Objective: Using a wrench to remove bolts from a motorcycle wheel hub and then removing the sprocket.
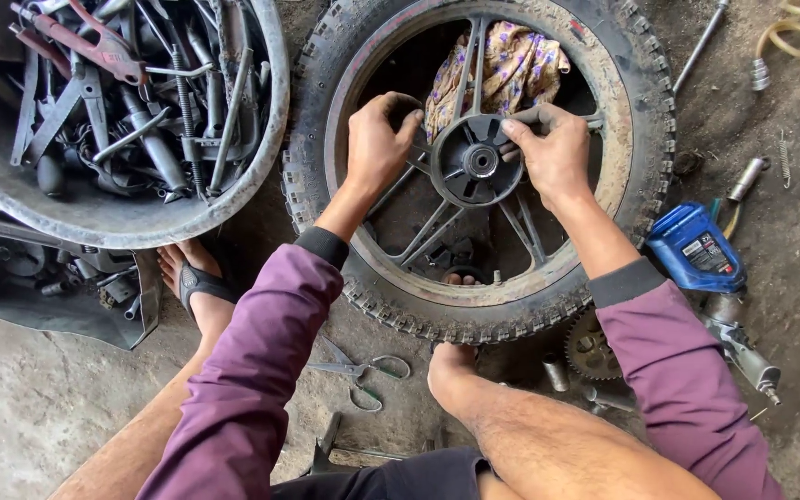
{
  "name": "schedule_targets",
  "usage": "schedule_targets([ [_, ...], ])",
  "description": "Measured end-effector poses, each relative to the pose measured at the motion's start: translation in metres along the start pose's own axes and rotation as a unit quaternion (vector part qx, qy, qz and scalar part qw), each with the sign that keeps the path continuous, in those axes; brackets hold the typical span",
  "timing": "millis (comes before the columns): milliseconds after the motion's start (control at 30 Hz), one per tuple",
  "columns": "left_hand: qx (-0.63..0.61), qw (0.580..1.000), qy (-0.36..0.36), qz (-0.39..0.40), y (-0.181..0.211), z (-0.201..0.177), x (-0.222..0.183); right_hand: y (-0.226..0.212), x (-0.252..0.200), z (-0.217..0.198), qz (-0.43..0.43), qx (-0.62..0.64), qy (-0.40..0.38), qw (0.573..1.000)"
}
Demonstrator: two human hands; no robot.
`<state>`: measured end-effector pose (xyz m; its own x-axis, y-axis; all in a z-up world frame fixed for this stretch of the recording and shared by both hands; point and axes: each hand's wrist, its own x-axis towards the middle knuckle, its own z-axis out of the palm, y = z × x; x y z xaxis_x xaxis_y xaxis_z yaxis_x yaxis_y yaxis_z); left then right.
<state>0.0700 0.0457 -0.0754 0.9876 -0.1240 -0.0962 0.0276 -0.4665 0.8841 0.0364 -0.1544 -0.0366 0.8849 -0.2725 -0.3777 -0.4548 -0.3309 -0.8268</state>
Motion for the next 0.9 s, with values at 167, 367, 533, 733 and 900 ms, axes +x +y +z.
schedule_targets([
  [167,0.001,0.996,-0.088,0.023,0.002,0.016,0.006,-0.009,-0.002,-0.003,-0.013,-0.074,-0.022,0.997],
  [367,-0.027,0.977,-0.192,-0.09,0.02,0.02,0.023,-0.017,0.003,-0.008,-0.029,-0.126,-0.064,0.99],
  [533,0.047,0.966,-0.214,-0.135,0.016,0.028,0.027,-0.012,0.005,-0.008,-0.038,-0.137,-0.061,0.988],
  [733,0.042,0.962,-0.237,-0.125,0.006,0.037,0.033,-0.001,0.004,-0.01,-0.057,-0.059,-0.082,0.993],
  [900,0.004,0.96,-0.246,-0.133,0.012,0.039,0.035,-0.003,0.001,-0.015,-0.126,-0.099,-0.115,0.98],
])
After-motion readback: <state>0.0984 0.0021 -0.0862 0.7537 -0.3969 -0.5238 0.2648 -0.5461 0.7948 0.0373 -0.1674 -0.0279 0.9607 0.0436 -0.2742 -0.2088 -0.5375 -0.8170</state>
